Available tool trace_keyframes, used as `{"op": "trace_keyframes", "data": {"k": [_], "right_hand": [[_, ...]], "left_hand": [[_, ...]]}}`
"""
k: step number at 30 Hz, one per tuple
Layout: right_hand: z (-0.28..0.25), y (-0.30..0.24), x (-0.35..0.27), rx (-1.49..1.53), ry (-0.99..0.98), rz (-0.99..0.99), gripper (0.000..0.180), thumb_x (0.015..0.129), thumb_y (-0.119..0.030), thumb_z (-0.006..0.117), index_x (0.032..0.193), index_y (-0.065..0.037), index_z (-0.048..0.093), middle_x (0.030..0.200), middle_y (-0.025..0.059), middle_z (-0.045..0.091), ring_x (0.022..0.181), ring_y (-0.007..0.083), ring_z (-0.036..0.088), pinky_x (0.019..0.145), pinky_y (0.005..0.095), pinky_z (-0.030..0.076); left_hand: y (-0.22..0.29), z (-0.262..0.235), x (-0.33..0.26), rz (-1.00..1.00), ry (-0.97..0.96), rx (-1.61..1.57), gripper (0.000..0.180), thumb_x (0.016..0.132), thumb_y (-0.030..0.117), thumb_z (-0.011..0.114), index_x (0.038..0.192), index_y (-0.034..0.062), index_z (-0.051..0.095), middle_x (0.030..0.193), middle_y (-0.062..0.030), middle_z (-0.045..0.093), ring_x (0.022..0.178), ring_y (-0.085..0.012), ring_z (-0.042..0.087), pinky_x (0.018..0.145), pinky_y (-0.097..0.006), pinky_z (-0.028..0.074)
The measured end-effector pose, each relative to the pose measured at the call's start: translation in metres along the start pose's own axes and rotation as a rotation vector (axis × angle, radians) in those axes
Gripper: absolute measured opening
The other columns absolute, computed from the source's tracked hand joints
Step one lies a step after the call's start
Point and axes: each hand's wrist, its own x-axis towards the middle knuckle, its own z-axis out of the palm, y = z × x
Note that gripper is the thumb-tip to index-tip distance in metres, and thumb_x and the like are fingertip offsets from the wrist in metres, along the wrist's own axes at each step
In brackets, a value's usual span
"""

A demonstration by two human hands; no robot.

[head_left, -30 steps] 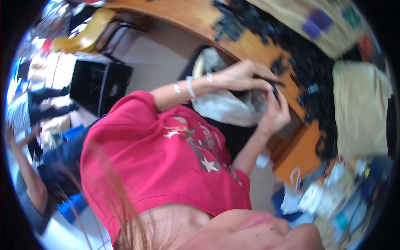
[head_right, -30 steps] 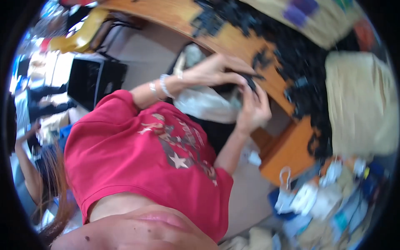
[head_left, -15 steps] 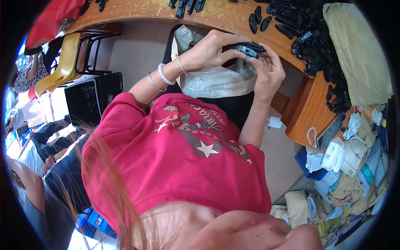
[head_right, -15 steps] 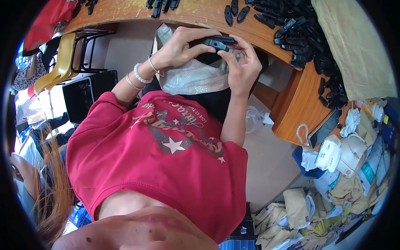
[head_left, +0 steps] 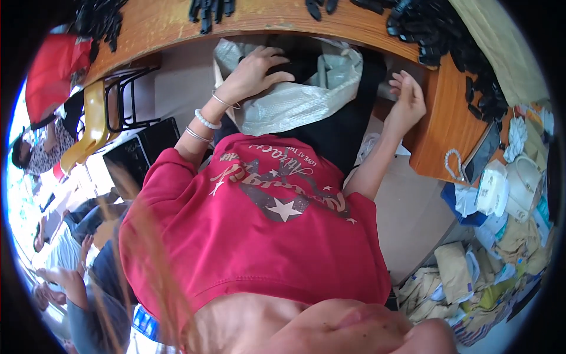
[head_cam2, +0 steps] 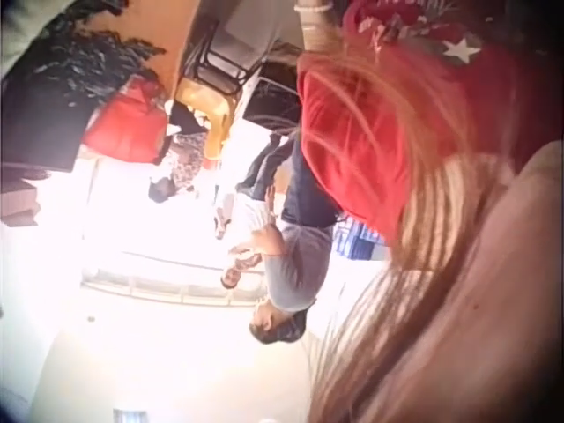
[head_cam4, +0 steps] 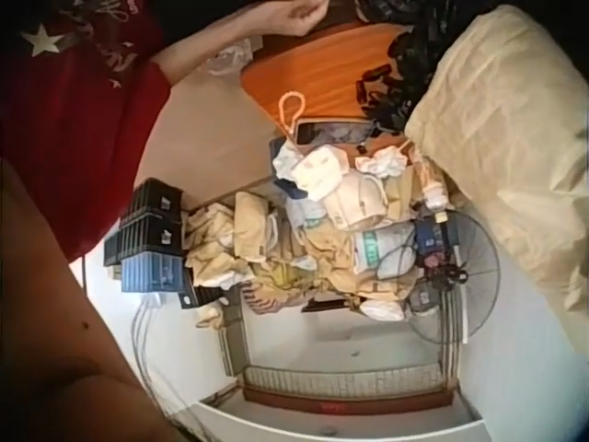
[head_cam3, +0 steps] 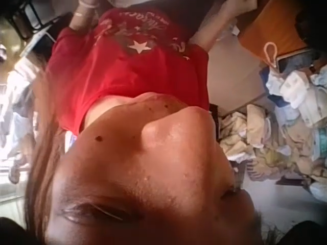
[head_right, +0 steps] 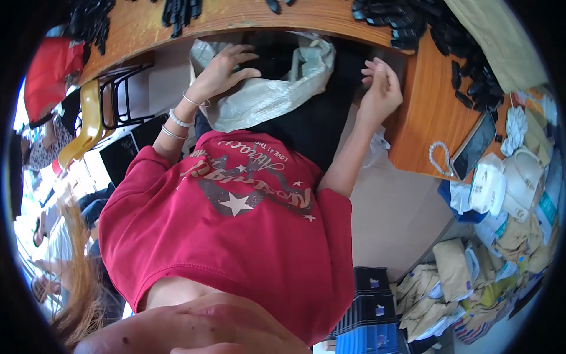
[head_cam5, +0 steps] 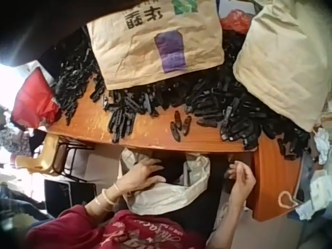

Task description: Sorting and inspecting small black plastic components from a bag at a workstation.

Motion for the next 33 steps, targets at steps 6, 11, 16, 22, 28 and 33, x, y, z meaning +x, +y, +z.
{"op": "trace_keyframes", "data": {"k": [6, 11, 16, 22, 28, 33], "right_hand": [[0.007, 0.074, 0.006, -0.595, -0.283, -0.237, 0.020, 0.085, -0.003, 0.055, 0.098, -0.004, 0.070, 0.097, 0.0153, 0.067, 0.094, 0.0309, 0.060, 0.084, 0.0362, 0.047], [0.040, 0.098, 0.029, -1.015, -0.447, -0.584, 0.025, 0.083, -0.015, 0.052, 0.102, -0.008, 0.067, 0.103, 0.0126, 0.064, 0.102, 0.0302, 0.054, 0.086, 0.0421, 0.038], [0.054, 0.115, 0.036, -0.942, -0.421, -0.659, 0.027, 0.085, -0.026, 0.051, 0.105, -0.015, 0.066, 0.108, 0.0120, 0.060, 0.107, 0.0299, 0.050, 0.085, 0.0448, 0.035], [0.072, 0.134, 0.032, -1.386, -0.391, -0.681, 0.037, 0.086, -0.037, 0.049, 0.115, -0.019, 0.061, 0.111, 0.0116, 0.058, 0.108, 0.0320, 0.048, 0.084, 0.0451, 0.035], [0.066, 0.143, 0.040, -1.288, -0.348, -0.722, 0.036, 0.085, -0.036, 0.050, 0.110, -0.016, 0.063, 0.108, 0.0130, 0.060, 0.102, 0.0345, 0.053, 0.084, 0.0469, 0.041], [0.035, 0.091, 0.019, -0.909, -0.141, -0.876, 0.020, 0.077, -0.006, 0.061, 0.096, 0.000, 0.064, 0.096, 0.0164, 0.062, 0.082, 0.0326, 0.061, 0.073, 0.0370, 0.050]], "left_hand": [[-0.018, 0.039, 0.020, -0.112, -0.276, -0.150, 0.029, 0.091, 0.014, 0.052, 0.114, -0.0020, 0.059, 0.113, -0.0214, 0.060, 0.104, -0.0387, 0.056, 0.090, -0.039, 0.045], [-0.033, 0.058, 0.041, -0.175, -0.416, -0.243, 0.034, 0.090, 0.012, 0.053, 0.121, -0.0014, 0.055, 0.115, -0.0226, 0.059, 0.105, -0.0385, 0.057, 0.091, -0.038, 0.045], [-0.044, 0.099, 0.055, -0.159, -0.400, -0.285, 0.039, 0.088, 0.012, 0.050, 0.125, 0.0024, 0.052, 0.110, -0.0251, 0.060, 0.103, -0.0410, 0.056, 0.090, -0.042, 0.045], [-0.048, 0.124, 0.081, -0.405, -0.424, -0.461, 0.046, 0.082, 0.004, 0.047, 0.128, 0.0015, 0.051, 0.114, -0.0198, 0.062, 0.108, -0.0249, 0.057, 0.096, -0.032, 0.041], [-0.051, 0.124, 0.075, -0.276, -0.451, -0.547, 0.042, 0.082, 0.009, 0.048, 0.122, 0.0023, 0.055, 0.107, -0.0226, 0.064, 0.101, -0.0353, 0.061, 0.088, -0.039, 0.046], [-0.006, 0.045, 0.043, -0.143, -0.391, -0.414, 0.030, 0.091, 0.017, 0.055, 0.116, -0.0002, 0.060, 0.102, -0.0178, 0.067, 0.097, -0.0304, 0.063, 0.086, -0.034, 0.048]]}}
